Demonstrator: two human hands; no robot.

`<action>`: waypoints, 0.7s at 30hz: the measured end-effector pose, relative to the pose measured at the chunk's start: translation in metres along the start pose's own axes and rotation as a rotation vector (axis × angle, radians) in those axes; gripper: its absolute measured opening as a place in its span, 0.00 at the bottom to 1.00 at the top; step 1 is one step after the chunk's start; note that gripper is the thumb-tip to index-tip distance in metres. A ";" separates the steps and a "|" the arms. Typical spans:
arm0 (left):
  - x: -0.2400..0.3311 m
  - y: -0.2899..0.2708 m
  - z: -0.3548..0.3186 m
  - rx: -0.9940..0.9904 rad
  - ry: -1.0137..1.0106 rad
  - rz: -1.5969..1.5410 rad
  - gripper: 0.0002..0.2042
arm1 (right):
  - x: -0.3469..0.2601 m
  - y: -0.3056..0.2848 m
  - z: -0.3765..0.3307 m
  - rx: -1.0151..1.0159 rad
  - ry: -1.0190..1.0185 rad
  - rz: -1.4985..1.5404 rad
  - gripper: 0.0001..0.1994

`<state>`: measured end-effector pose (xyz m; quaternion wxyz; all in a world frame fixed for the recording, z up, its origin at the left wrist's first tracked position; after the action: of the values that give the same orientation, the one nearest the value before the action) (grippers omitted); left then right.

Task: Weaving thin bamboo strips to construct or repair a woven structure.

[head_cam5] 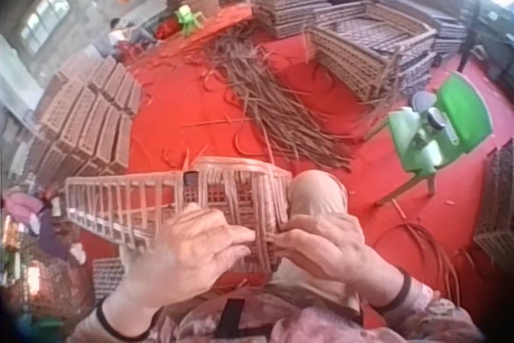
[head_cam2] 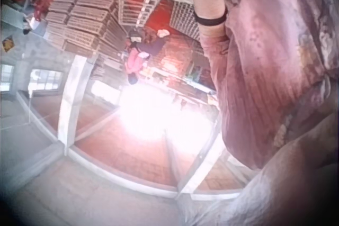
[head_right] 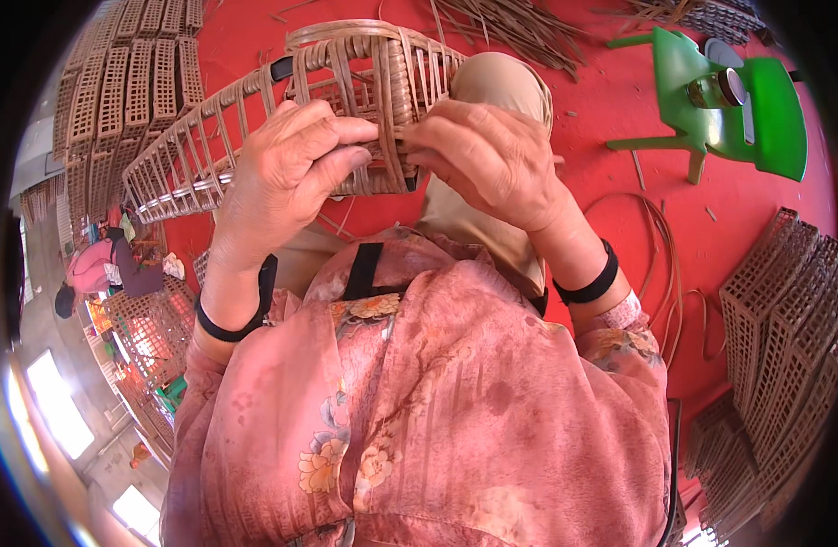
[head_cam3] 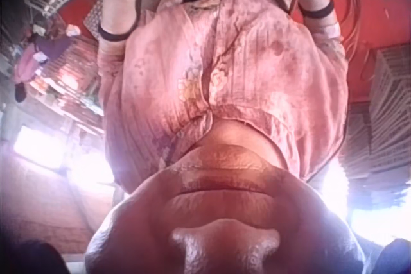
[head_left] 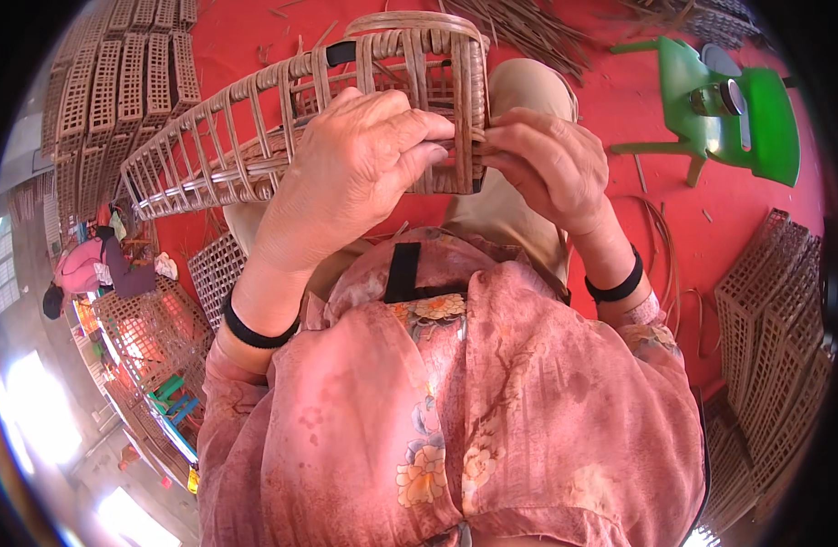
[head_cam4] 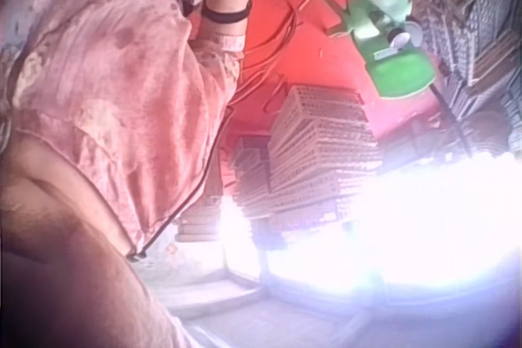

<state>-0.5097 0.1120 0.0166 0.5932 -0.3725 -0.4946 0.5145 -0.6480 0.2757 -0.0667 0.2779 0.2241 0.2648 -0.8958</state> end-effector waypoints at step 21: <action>-0.003 -0.005 0.002 -0.037 0.122 0.047 0.11 | -0.003 0.002 0.025 -0.096 -0.116 -0.079 0.10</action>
<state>-0.5101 0.1079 0.0210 0.6030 -0.4254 -0.4581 0.4955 -0.6513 0.2608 -0.0470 0.2676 0.1477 0.2996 -0.9038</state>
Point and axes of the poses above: each hand's wrist, its own z-axis towards the middle knuckle, its own y-axis out of the palm, x = y × z, the point moved 2 cm from there along z, towards the middle knuckle, and after that the axes turned 12 degrees about z, right-handed, at the moved point
